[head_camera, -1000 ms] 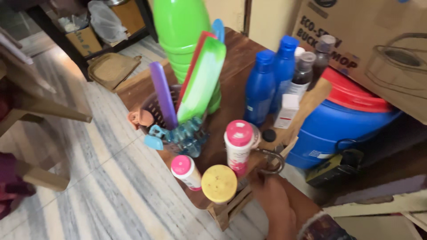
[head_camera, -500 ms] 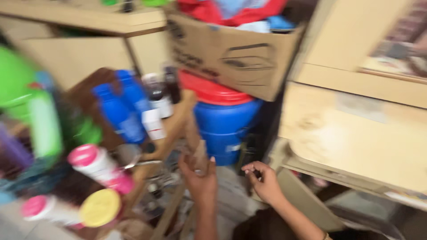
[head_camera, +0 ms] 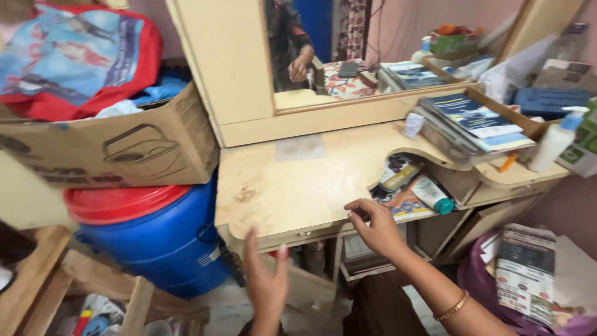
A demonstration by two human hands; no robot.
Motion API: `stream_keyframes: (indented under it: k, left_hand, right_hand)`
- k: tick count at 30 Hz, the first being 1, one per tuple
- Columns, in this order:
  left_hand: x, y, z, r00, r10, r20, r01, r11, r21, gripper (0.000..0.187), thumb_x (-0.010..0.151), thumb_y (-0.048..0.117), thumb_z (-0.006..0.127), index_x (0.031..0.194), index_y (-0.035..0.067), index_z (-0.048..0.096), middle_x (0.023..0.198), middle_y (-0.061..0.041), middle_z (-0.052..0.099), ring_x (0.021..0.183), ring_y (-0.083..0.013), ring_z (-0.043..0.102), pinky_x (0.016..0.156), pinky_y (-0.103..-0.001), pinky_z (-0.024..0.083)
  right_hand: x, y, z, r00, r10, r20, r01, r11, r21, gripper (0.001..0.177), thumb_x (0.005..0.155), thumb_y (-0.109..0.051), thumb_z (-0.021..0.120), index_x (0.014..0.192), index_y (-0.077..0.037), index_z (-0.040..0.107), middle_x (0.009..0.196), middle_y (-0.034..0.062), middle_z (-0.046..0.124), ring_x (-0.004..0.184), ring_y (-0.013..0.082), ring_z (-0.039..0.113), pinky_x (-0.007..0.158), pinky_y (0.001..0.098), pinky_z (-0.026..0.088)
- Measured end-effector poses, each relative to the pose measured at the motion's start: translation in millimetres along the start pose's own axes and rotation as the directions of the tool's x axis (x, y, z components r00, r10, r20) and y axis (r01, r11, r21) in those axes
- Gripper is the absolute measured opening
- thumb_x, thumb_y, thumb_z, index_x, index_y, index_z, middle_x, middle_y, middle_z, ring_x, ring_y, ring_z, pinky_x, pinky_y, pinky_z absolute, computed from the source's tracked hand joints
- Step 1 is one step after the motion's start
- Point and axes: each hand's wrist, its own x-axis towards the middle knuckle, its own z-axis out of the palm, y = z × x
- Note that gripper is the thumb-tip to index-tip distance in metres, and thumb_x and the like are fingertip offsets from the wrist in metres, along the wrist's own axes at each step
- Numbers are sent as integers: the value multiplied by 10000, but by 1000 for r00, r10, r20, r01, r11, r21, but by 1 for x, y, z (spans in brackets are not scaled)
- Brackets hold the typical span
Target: The person moves various personal care items, including bottles, combs, and small containers, from a cluttered vanity table to a wooden side table. They handle the items one by one, placing them into a basket or arranging them on the table surface.
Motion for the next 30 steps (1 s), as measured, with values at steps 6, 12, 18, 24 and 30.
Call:
stream_keyframes:
  k: [6, 12, 18, 24, 30]
  left_hand:
    - [59, 15, 95, 959, 240, 147, -281, 856, 434, 519, 1024, 351, 517, 1474, 93, 508, 1593, -96, 443, 1548, -319, 270, 1260, -552, 113]
    - [87, -8, 112, 978, 11, 207, -157, 694, 703, 648, 1000, 527, 362, 1521, 145, 421, 1660, -120, 249, 1542, -322, 109, 1225, -525, 47]
    - [89, -7, 112, 951, -120, 286, -140, 658, 740, 682, 989, 575, 297, 1555, 202, 369, 1678, -78, 180, 1560, -284, 78, 1224, -553, 14]
    - [88, 0, 105, 962, -67, 265, -150, 681, 717, 657, 1015, 564, 279, 1540, 182, 387, 1675, -100, 209, 1558, -303, 98, 1228, -561, 24]
    - [83, -5, 102, 979, 65, 193, -167, 797, 580, 669, 1043, 577, 279, 1582, 194, 374, 1680, -120, 240, 1561, -342, 133, 1240, -572, 34]
  right_hand:
    - [16, 13, -2, 985, -168, -30, 160, 971, -177, 187, 880, -142, 699, 1050, -73, 731, 1020, 117, 711, 998, 294, 667, 838, 403, 532]
    - [69, 18, 41, 961, -261, 94, 277, 909, -312, 371, 869, -222, 702, 1208, -76, 659, 1302, 137, 617, 1165, 365, 587, 967, 479, 505]
    - [148, 17, 97, 967, -59, 249, 197, 790, -580, 705, 864, -425, 687, 1459, -120, 464, 1554, 143, 413, 1230, 418, 520, 954, 516, 486]
    - [188, 25, 120, 947, -24, 320, 224, 764, -605, 641, 919, -508, 639, 1398, -97, 527, 1463, 147, 517, 1137, 411, 611, 955, 484, 505]
    - [129, 4, 102, 957, -117, 267, 263, 743, -616, 267, 938, -334, 638, 1101, -140, 721, 1119, 74, 743, 974, 360, 691, 855, 475, 553]
